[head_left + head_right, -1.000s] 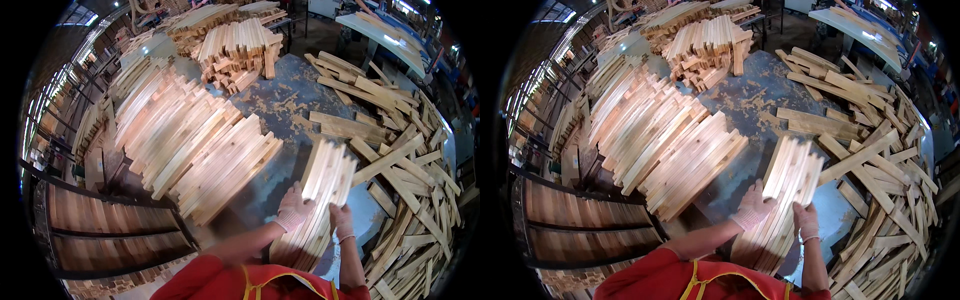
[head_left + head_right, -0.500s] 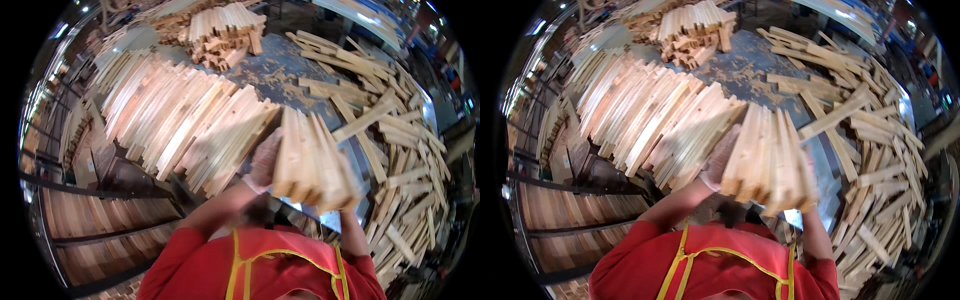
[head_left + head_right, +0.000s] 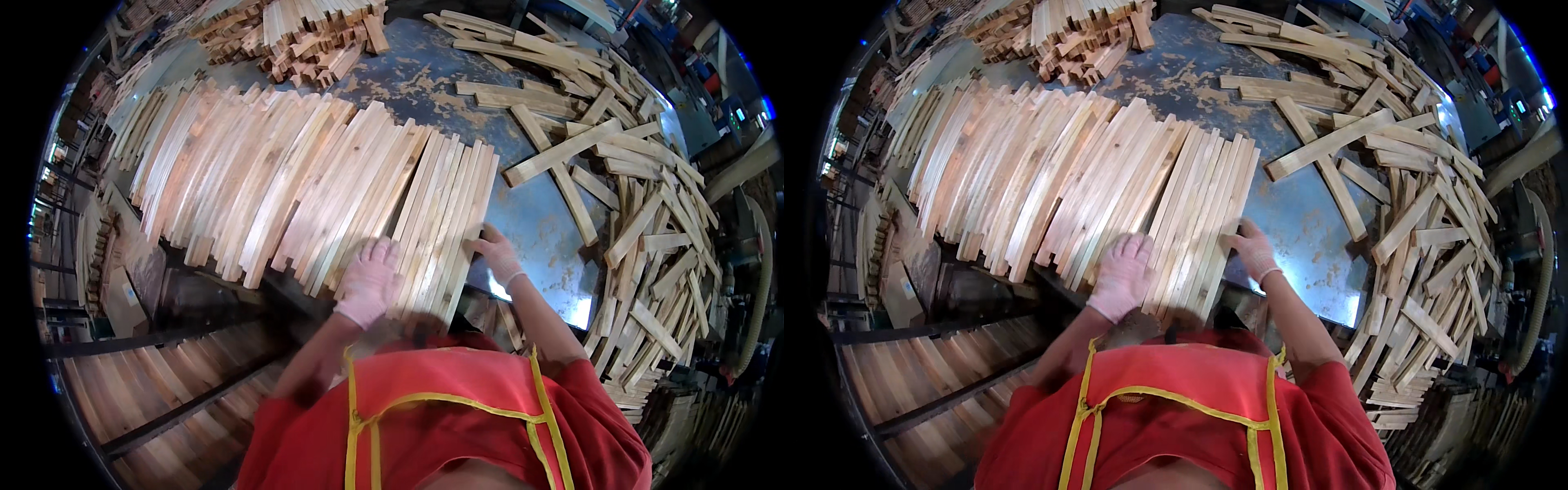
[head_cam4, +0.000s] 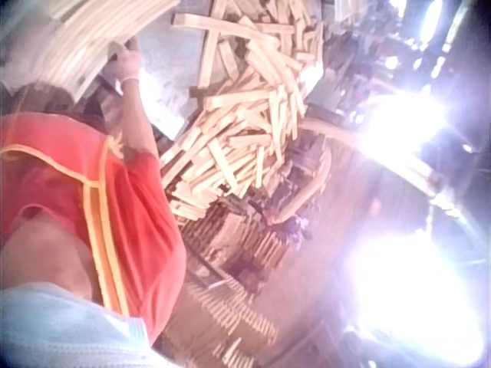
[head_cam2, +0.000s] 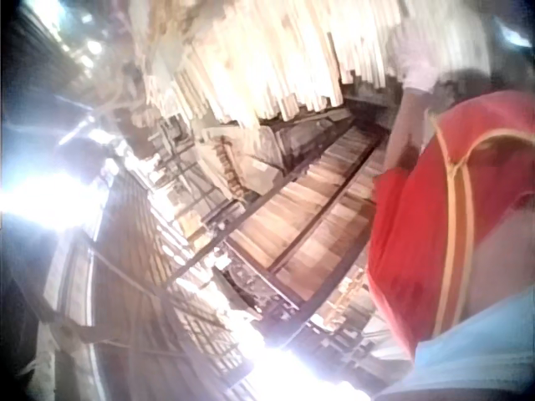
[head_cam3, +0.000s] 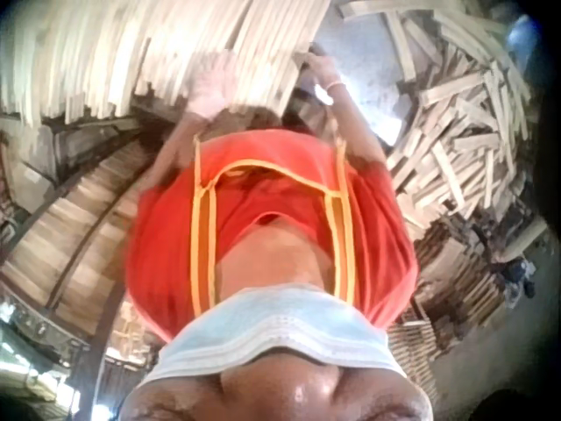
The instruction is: The person repeatedly picks up thin wooden planks from a large pile on the floor and stacks them neatly on a metal table. The person handles the planks one by one or in small groups, aligning them into a growing stack.
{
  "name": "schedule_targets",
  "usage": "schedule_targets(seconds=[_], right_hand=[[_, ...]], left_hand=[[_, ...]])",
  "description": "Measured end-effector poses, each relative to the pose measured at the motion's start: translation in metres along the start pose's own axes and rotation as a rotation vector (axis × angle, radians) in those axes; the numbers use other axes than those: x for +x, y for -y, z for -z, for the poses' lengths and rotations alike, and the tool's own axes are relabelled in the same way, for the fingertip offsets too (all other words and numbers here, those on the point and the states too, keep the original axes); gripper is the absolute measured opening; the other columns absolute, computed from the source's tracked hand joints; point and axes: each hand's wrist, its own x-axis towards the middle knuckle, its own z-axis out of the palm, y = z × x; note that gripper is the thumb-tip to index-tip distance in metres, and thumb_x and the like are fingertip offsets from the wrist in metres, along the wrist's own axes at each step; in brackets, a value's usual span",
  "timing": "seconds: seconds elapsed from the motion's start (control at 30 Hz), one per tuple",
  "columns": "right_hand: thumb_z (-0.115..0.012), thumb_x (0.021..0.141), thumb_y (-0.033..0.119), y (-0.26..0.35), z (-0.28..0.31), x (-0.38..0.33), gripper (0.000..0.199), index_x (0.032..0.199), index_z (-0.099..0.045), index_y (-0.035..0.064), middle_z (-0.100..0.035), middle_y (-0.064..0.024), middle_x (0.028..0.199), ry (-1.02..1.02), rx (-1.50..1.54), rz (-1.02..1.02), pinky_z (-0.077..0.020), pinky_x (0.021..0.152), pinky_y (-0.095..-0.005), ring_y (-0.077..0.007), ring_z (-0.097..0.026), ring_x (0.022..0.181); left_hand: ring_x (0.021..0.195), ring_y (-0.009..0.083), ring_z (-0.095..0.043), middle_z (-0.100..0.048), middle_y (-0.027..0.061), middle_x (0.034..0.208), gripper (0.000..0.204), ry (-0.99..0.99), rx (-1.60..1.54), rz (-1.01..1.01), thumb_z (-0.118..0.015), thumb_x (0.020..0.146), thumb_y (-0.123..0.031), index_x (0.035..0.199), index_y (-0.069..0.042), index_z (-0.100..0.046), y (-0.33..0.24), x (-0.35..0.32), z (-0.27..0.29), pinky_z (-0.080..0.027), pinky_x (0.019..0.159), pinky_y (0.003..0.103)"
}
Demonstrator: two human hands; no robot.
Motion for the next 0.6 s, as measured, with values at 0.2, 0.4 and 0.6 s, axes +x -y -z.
schedule_targets(seconds=[0.2,0.4,0.6], right_hand=[[-0.083,0.086,0.023,-0.005,-0.003,0.031,0.077,0.150,-0.050,-0.0030,-0.070,-0.0143,0.115,-0.036,0.074,0.033,-0.0523,0.091,-0.0350,-0.0233,-0.064,0.102],[-0.081,0.090,0.032,0.005,0.158,0.191,0.036,0.106,-0.059,0.0077,-0.057,-0.0062,0.087,-0.746,0.434,0.065,-0.0504,0.074,-0.0385,-0.0222,-0.056,0.080],[-0.079,0.092,0.020,0.048,0.183,0.222,0.036,0.116,-0.072,-0.0055,-0.073,-0.0098,0.107,-0.542,0.379,0.148,-0.0562,0.077,-0.0355,-0.0200,-0.069,0.091]], left_hand=[[0.141,0.0366,-0.044,-0.052,0.0165,0.145,0.081,-0.118,-0.229,-0.073,-0.076,0.079,-0.040,0.145,0.000,-0.052,-0.082,0.003,-0.008,-0.034,0.119,0.051],[0.141,0.0359,-0.044,-0.052,0.0148,0.142,0.082,-0.147,-0.208,-0.028,-0.085,0.067,-0.033,0.138,-0.004,-0.055,-0.089,0.017,-0.022,-0.036,0.117,0.054],[0.150,0.0341,-0.038,-0.047,0.0148,0.156,0.073,-0.001,-0.341,0.201,-0.073,0.088,-0.049,0.146,-0.008,-0.055,-0.065,0.000,-0.022,-0.027,0.126,0.049]])
